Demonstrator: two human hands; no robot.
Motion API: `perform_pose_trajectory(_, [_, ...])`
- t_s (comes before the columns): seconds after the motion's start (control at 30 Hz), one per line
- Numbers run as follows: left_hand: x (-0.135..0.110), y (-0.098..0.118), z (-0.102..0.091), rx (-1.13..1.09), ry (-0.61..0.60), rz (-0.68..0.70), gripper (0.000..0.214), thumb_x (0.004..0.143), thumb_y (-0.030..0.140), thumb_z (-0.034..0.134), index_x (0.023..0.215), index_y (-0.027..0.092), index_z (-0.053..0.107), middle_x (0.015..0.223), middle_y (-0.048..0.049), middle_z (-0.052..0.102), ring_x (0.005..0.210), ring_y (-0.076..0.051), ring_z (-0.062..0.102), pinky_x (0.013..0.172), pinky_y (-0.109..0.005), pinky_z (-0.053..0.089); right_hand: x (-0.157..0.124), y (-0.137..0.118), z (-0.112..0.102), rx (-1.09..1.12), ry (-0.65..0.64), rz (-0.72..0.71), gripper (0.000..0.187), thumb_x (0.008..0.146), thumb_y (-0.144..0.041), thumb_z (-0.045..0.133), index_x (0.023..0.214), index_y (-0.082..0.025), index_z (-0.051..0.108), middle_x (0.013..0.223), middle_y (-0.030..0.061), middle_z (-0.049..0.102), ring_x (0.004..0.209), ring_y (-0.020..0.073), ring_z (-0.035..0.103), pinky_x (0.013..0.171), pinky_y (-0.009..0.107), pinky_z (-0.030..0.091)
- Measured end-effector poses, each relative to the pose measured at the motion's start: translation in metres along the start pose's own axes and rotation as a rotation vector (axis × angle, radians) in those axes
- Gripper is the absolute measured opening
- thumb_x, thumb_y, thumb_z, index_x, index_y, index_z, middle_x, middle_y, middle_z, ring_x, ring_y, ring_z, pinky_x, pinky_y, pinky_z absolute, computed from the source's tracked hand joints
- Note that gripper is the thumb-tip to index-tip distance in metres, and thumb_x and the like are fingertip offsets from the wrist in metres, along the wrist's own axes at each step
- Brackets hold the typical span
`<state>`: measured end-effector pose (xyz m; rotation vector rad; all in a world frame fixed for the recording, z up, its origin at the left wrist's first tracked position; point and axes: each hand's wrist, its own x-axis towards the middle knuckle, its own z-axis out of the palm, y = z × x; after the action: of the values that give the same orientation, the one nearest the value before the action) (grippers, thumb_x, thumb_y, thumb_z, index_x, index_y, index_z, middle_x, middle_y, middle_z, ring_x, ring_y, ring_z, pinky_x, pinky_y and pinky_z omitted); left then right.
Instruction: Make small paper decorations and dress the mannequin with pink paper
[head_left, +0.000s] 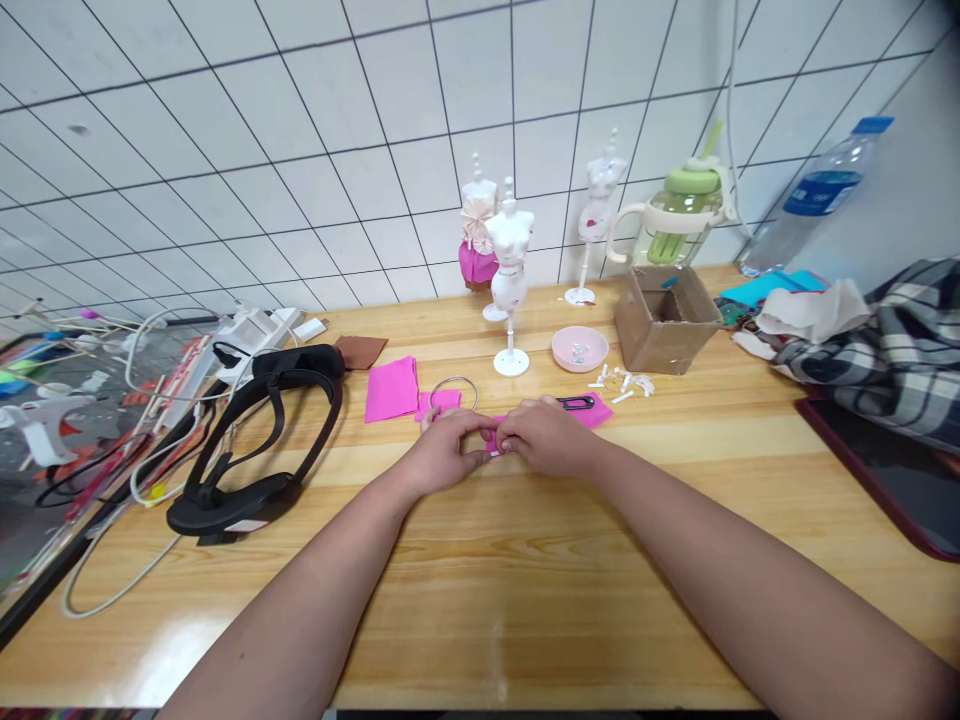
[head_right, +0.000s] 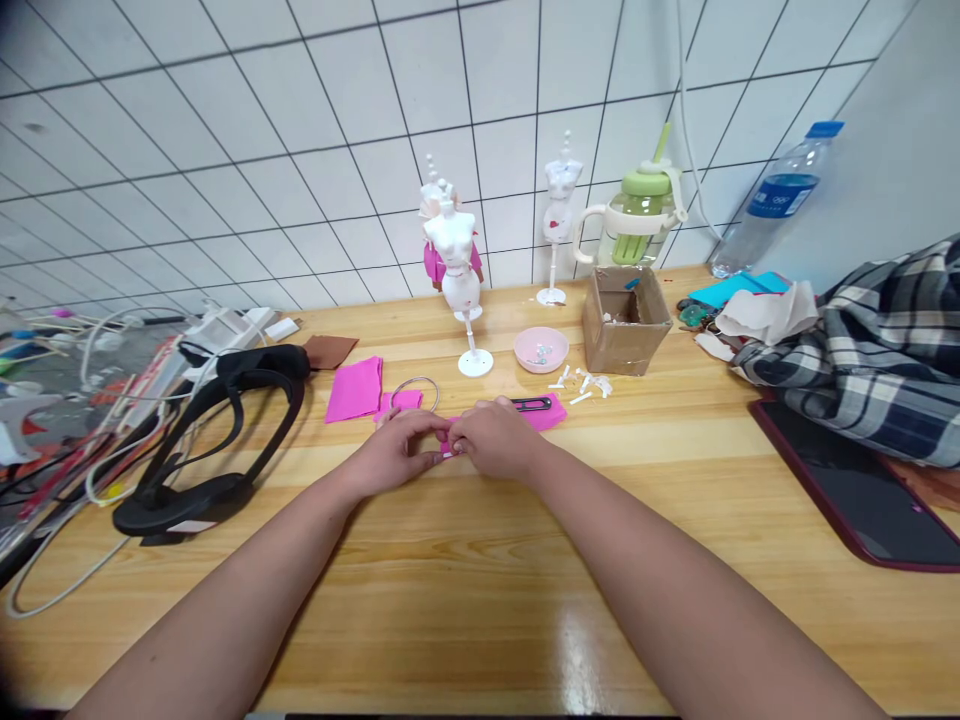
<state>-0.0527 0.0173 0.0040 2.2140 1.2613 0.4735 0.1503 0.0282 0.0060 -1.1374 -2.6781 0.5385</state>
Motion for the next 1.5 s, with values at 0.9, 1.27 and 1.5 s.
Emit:
perform_pose_trajectory(0.9, [0.0,0.0,0.006,0.107,0.036,-0.091,0.047,0.075,0.03,0.069,0.121,0.031,0.059,0.138,-0.0068,0.044,0.129,-0.032,0.037,0.107,-0.051,0.029,-0.005,-0.001,-0.009,0.174,0.042,0.26,0.015,0.081,-0.021,0.058,0.094,-0.024,0.066,0.085,-0.0008,0.072,0.076,0.0147,0.062,0.061,0.023,0.037])
perform_pose_trajectory(1.27, [0.0,0.002,0.003,0.102,0.003,-0.096,0.048,0.074,0.029,0.069,0.121,0.031,0.059,0.141,-0.007,0.045,0.131,-0.033,0.038,0.109,-0.052,0.026,-0.01,0.005,-0.011,0.155,0.011,0.321,0.016,0.075,-0.021,0.064,0.091,-0.025,0.067,0.082,-0.0031,0.071,0.072,0.0138,0.061,0.058,0.023,0.034])
perform_pose_trajectory(1.5, [0.0,0.003,0.001,0.104,-0.017,-0.102,0.048,0.076,0.029,0.068,0.123,0.031,0.058,0.145,-0.0068,0.042,0.132,-0.033,0.037,0.108,-0.052,0.027,-0.011,0.006,-0.01,0.075,0.006,0.353,0.023,0.076,-0.028,0.064,0.098,-0.025,0.06,0.09,0.0001,0.07,0.075,0.0161,0.059,0.058,0.025,0.031])
